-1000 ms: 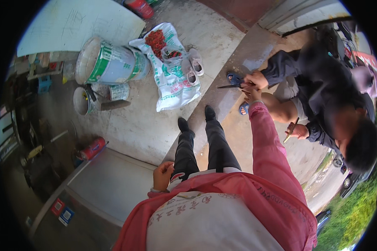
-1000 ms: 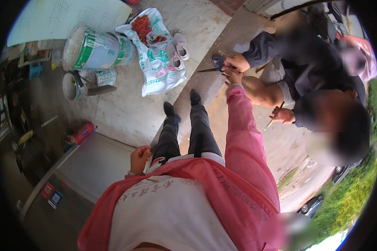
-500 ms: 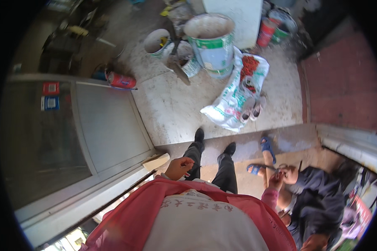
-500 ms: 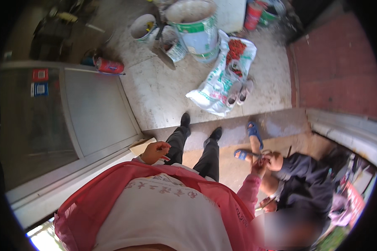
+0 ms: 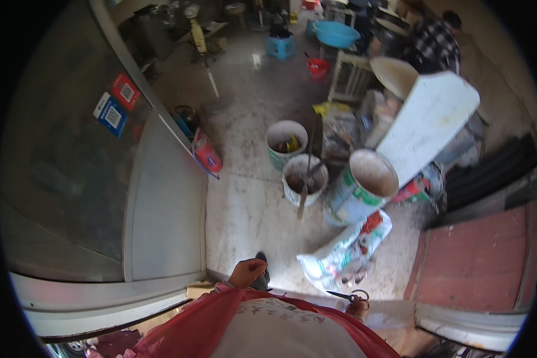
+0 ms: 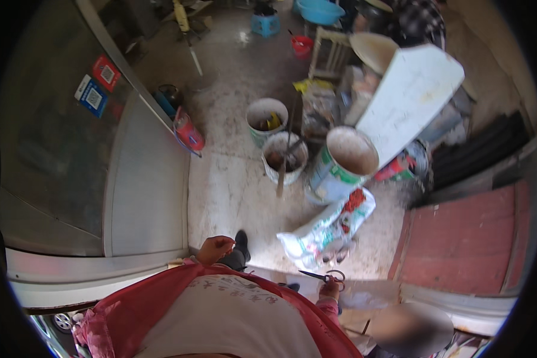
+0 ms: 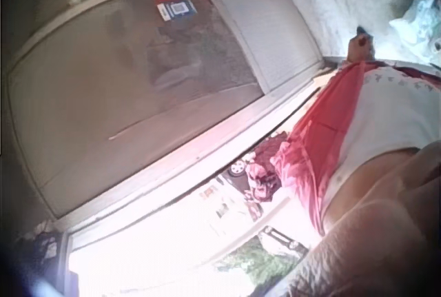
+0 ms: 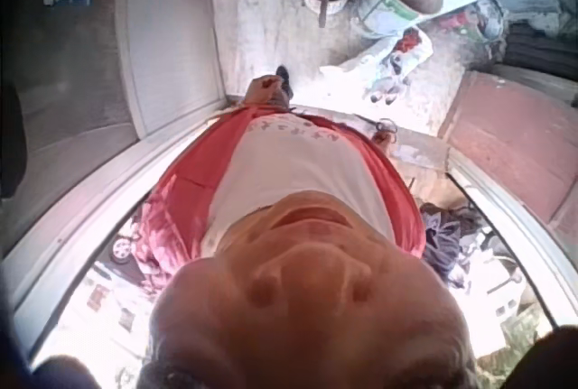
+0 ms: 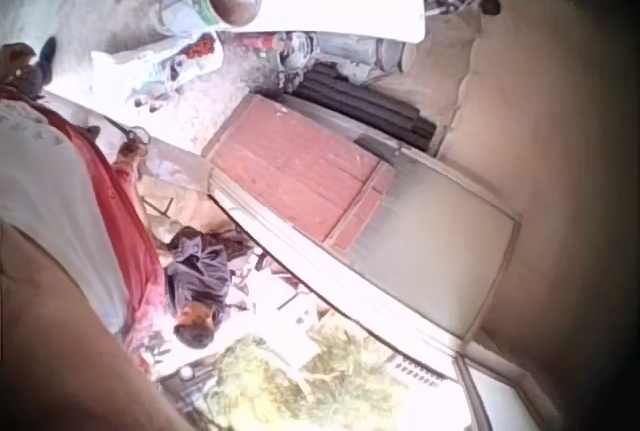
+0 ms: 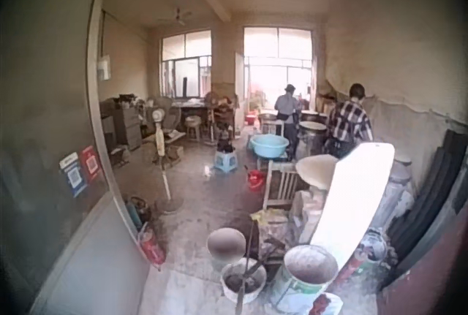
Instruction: The person uses shears to cut a small white material into pieces. They then walk to the doorway and hand the shears and a cut piece to a person sitting outside.
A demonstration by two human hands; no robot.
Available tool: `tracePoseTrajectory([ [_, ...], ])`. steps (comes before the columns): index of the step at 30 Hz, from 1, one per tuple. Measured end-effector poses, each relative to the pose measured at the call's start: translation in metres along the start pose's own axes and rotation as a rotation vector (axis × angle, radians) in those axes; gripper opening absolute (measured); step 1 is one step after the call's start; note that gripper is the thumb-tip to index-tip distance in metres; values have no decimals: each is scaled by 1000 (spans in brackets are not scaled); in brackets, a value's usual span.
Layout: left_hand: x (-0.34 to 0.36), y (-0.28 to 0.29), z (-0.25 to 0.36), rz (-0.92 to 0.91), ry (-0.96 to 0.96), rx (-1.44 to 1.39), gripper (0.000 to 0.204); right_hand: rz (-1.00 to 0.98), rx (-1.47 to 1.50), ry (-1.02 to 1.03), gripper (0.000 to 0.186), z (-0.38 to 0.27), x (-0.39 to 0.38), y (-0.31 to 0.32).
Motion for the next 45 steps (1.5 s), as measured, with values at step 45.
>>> tracePoseTrajectory([
  [45, 846, 514, 595, -153, 98, -261, 27, -978, -1253, 1298, 42, 100, 233, -1526],
])
Point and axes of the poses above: each hand's wrist, its own x-axis towards the middle knuckle, its own y-axis out of the back of the hand, z = x × y, the point moved 6 cm from there along x, towards the middle knuckle, and after that the axes turned 6 degrees about -y, right-handed, at the moved point
